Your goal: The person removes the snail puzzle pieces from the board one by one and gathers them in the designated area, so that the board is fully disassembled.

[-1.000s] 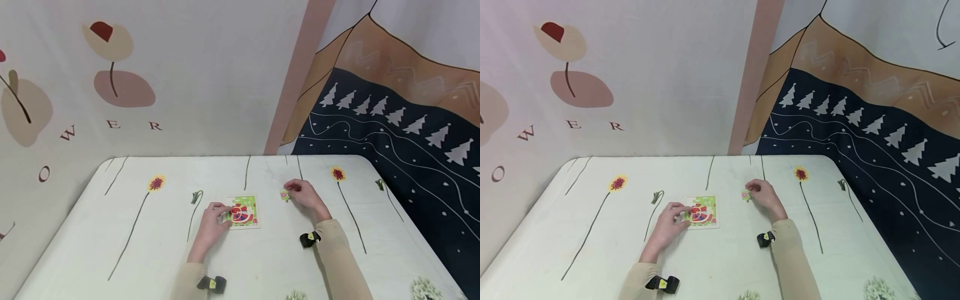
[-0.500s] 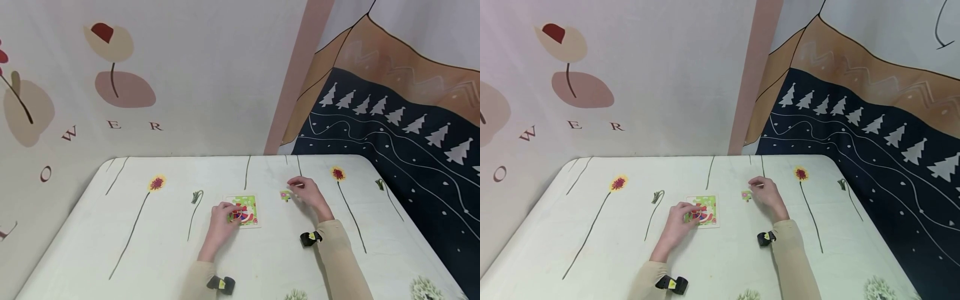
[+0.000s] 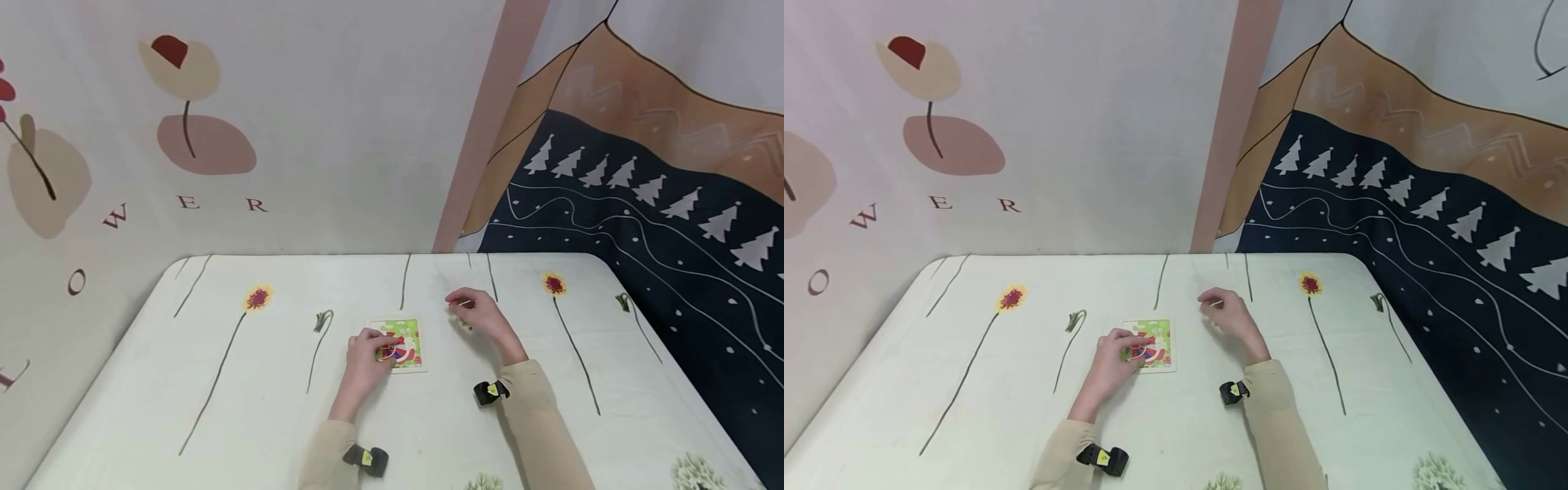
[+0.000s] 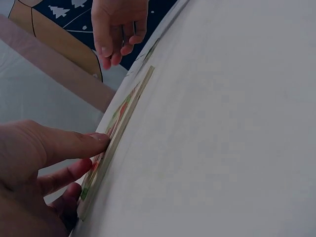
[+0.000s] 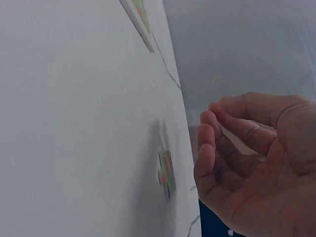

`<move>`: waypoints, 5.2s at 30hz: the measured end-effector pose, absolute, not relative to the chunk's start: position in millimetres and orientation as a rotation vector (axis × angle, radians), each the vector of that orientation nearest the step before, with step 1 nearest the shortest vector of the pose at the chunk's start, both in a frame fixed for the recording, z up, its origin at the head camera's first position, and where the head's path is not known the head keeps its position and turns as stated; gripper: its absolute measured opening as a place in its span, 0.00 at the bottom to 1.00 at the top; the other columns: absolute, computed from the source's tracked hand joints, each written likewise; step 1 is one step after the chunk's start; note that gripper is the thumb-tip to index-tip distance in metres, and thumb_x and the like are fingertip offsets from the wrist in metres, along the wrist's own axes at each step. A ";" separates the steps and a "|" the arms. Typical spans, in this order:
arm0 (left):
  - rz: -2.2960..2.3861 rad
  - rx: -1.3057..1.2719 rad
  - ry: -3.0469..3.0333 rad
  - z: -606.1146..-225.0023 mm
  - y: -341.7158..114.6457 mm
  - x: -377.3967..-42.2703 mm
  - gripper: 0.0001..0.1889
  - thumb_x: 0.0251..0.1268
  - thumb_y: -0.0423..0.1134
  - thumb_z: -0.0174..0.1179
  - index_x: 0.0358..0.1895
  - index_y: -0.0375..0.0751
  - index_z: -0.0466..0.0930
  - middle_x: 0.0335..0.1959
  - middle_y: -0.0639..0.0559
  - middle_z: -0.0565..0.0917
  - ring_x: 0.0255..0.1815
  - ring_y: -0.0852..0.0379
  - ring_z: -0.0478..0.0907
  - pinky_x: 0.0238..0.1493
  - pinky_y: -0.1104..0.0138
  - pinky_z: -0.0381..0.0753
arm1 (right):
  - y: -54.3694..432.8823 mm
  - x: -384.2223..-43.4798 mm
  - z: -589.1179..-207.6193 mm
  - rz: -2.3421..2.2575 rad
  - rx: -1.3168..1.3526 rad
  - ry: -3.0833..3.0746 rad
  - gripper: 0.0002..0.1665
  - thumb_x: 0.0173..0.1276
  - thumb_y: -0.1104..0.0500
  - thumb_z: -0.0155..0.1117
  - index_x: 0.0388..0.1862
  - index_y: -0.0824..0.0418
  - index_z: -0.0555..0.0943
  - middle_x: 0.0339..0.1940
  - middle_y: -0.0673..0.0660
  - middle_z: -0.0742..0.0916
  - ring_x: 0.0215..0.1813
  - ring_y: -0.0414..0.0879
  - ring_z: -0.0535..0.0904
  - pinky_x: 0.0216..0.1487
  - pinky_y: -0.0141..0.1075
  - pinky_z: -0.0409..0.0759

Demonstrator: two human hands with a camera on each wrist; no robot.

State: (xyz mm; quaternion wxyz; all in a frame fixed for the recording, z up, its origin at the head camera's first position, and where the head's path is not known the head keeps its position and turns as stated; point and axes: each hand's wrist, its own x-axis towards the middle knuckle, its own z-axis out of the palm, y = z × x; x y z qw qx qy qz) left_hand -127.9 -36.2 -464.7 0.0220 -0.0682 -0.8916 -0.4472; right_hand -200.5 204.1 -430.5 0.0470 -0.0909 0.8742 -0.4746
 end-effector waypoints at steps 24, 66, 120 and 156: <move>-1.470 -0.276 -2.799 -465.2 -46.1 -130.1 0.17 0.52 0.29 0.69 0.48 0.37 0.85 0.49 0.44 0.74 0.52 0.44 0.64 0.49 0.52 0.68 | 146.1 -208.8 -438.3 -1.232 -0.772 2.444 0.14 0.68 0.69 0.57 0.52 0.66 0.82 0.43 0.58 0.85 0.44 0.47 0.79 0.46 0.37 0.76; -1.548 -0.279 -2.760 -468.7 -51.0 -131.1 0.16 0.52 0.28 0.69 0.47 0.36 0.85 0.49 0.45 0.73 0.53 0.43 0.63 0.50 0.52 0.67 | 121.9 -208.5 -446.8 -1.064 -0.902 2.412 0.21 0.67 0.73 0.51 0.55 0.57 0.77 0.49 0.58 0.76 0.47 0.49 0.69 0.50 0.44 0.69; -1.511 -0.291 -2.788 -468.2 -45.7 -127.4 0.18 0.48 0.26 0.69 0.47 0.38 0.86 0.48 0.45 0.73 0.51 0.43 0.63 0.50 0.51 0.68 | 207.3 -203.7 -431.3 -1.276 -0.592 2.699 0.07 0.69 0.69 0.56 0.43 0.66 0.79 0.37 0.57 0.83 0.37 0.48 0.77 0.36 0.37 0.75; -1.477 -0.308 -2.807 -470.3 -45.5 -126.8 0.17 0.51 0.27 0.68 0.47 0.41 0.86 0.47 0.46 0.72 0.48 0.46 0.63 0.47 0.54 0.68 | 285.5 -199.9 -428.2 -1.112 -0.395 2.844 0.08 0.67 0.71 0.55 0.42 0.68 0.80 0.38 0.60 0.83 0.39 0.52 0.74 0.39 0.41 0.71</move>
